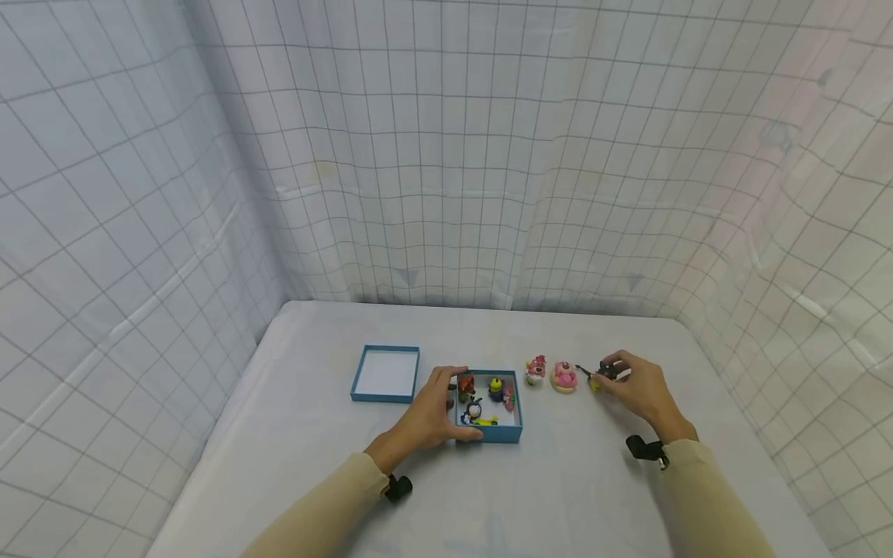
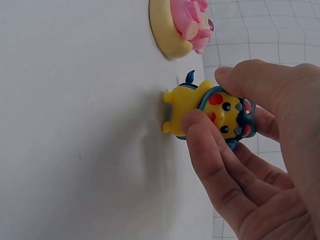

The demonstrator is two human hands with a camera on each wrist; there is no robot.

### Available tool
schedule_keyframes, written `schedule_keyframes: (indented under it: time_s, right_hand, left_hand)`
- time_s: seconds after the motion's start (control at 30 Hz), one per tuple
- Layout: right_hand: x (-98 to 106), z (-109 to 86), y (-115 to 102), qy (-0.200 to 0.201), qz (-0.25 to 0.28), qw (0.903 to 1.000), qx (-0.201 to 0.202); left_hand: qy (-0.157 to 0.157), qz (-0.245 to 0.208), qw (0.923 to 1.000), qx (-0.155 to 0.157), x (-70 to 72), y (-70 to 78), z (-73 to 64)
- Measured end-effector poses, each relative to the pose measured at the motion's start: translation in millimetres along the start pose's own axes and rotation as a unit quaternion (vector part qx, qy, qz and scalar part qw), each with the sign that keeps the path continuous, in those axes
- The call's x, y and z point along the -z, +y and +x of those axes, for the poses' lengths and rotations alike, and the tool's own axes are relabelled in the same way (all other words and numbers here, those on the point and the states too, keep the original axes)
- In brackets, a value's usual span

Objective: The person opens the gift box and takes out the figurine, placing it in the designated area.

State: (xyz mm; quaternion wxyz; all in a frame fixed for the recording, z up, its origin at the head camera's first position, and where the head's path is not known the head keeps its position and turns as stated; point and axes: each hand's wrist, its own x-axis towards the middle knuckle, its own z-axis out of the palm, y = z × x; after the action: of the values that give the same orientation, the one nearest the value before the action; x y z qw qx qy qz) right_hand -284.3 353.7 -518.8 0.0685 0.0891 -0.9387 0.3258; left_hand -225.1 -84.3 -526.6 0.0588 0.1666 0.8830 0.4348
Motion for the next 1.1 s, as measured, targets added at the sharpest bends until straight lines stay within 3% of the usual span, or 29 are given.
schedule_keyframes:
  time_s: [1.1]
  right_hand:
    - [-7.1, 1.0, 0.5, -0.005, -0.017, 0.9994, 0.028]
  left_hand:
    - [0.000, 0.005, 0.9999, 0.010, -0.5, -0.5, 1.1]
